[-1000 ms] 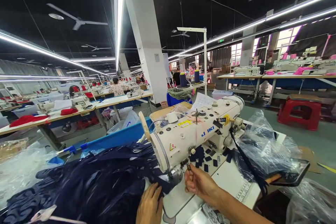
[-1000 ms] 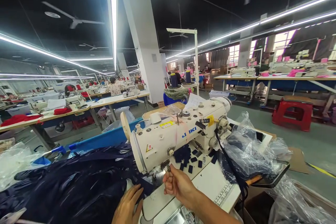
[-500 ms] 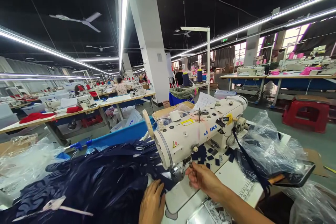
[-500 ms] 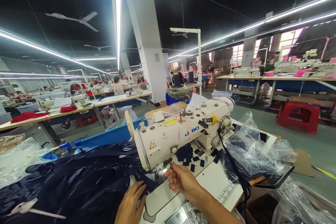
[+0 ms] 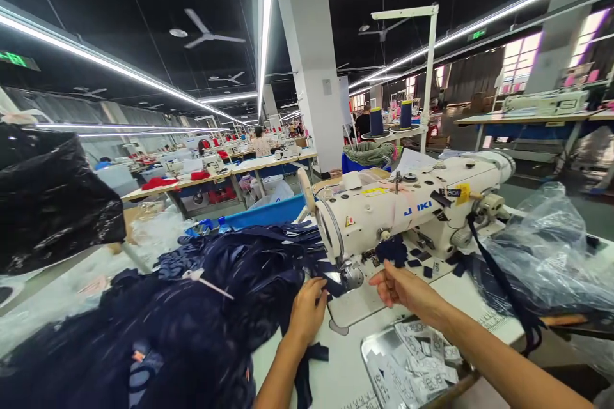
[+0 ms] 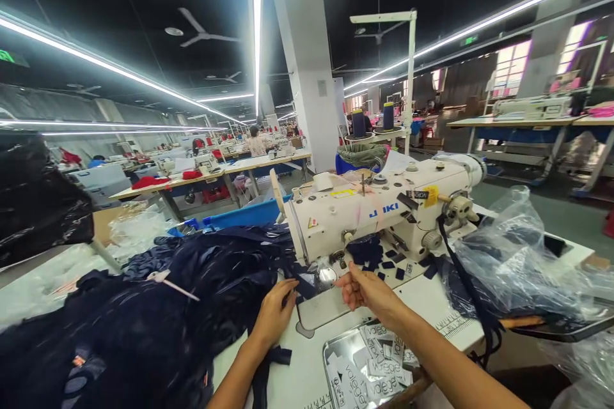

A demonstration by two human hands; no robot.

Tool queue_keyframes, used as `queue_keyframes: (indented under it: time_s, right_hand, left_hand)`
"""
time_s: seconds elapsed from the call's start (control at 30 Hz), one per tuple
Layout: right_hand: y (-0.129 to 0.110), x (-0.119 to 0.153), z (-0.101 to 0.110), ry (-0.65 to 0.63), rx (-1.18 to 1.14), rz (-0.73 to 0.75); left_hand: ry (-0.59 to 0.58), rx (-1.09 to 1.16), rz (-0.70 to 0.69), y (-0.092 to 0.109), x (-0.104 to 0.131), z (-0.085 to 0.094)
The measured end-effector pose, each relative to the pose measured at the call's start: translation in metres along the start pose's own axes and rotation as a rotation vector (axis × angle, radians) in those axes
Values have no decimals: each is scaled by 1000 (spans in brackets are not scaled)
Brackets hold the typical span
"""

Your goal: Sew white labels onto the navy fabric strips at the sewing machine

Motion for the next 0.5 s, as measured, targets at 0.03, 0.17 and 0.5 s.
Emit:
queue_keyframes:
  time_s: [0.03,0.17,0.5]
  right_hand:
    - [0,7,1,-17,72,0]
    - [5,32,-2,-148,319,16]
    - [23,12,-66,-328,538,153]
  left_hand:
    - [5,29,2,4,-1,6]
    - [70,151,15,25,3,51]
    - [-146,-990,-285,45,81,43]
Point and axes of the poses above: each hand's wrist, its own x-axis away from the middle knuckle, its own z-axis out of the back of the hand, y = z × x, the point moved 8 cm from there along -x, towards the middle knuckle, and after that the axes turned 5 degrees about -y, right-handed, at the moved point
